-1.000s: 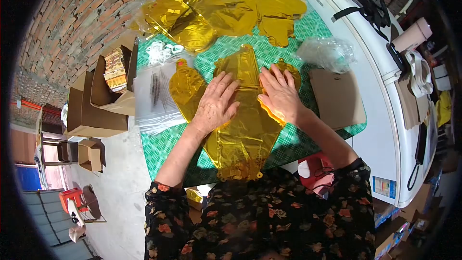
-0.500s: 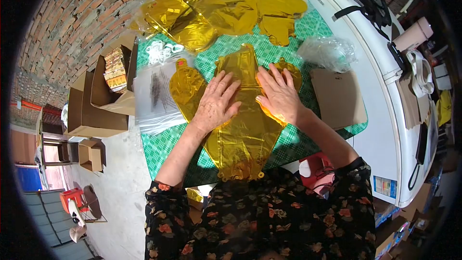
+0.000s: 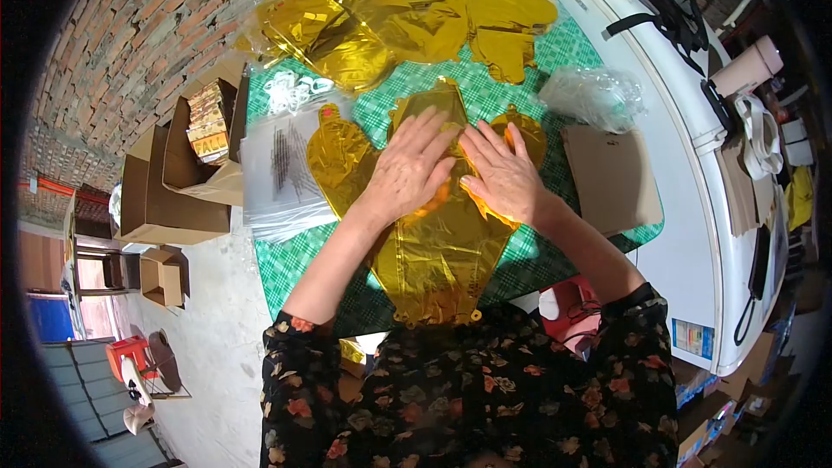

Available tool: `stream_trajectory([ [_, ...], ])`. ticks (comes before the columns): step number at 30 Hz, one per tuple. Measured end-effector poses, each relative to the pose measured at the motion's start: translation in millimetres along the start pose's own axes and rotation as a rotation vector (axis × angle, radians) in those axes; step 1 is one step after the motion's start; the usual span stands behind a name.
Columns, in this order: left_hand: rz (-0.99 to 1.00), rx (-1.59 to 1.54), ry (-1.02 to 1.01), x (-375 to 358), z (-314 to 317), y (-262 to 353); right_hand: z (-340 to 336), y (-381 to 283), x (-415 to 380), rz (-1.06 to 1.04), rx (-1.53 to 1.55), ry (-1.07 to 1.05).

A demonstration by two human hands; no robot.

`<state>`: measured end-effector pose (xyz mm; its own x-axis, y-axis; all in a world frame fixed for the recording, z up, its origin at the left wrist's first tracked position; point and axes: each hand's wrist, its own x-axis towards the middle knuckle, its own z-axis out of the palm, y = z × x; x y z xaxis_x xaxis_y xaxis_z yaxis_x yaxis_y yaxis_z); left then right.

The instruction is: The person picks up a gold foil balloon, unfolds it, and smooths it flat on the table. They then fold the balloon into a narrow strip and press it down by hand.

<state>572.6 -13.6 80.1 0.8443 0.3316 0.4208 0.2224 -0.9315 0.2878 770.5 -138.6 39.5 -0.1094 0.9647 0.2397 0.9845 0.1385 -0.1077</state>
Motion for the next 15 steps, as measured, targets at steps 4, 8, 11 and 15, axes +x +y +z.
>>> stream_trajectory([
  [4, -0.012, -0.007, -0.055, 25.1, 30.4, -11.7, -2.5, -2.8, -1.1, 0.013, 0.005, -0.020],
  [8, -0.087, 0.020, -0.157, 35.8, 50.2, -24.5, -1.0, -4.3, -1.8, 0.030, 0.012, -0.026],
  [11, -0.108, 0.035, -0.142, 36.7, 55.1, -26.6, 3.7, -3.7, -2.6, 0.030, 0.015, 0.000],
  [15, -0.118, 0.088, -0.103, 37.4, 62.3, -29.5, 1.6, -4.4, -1.7, 0.032, -0.004, -0.017],
])
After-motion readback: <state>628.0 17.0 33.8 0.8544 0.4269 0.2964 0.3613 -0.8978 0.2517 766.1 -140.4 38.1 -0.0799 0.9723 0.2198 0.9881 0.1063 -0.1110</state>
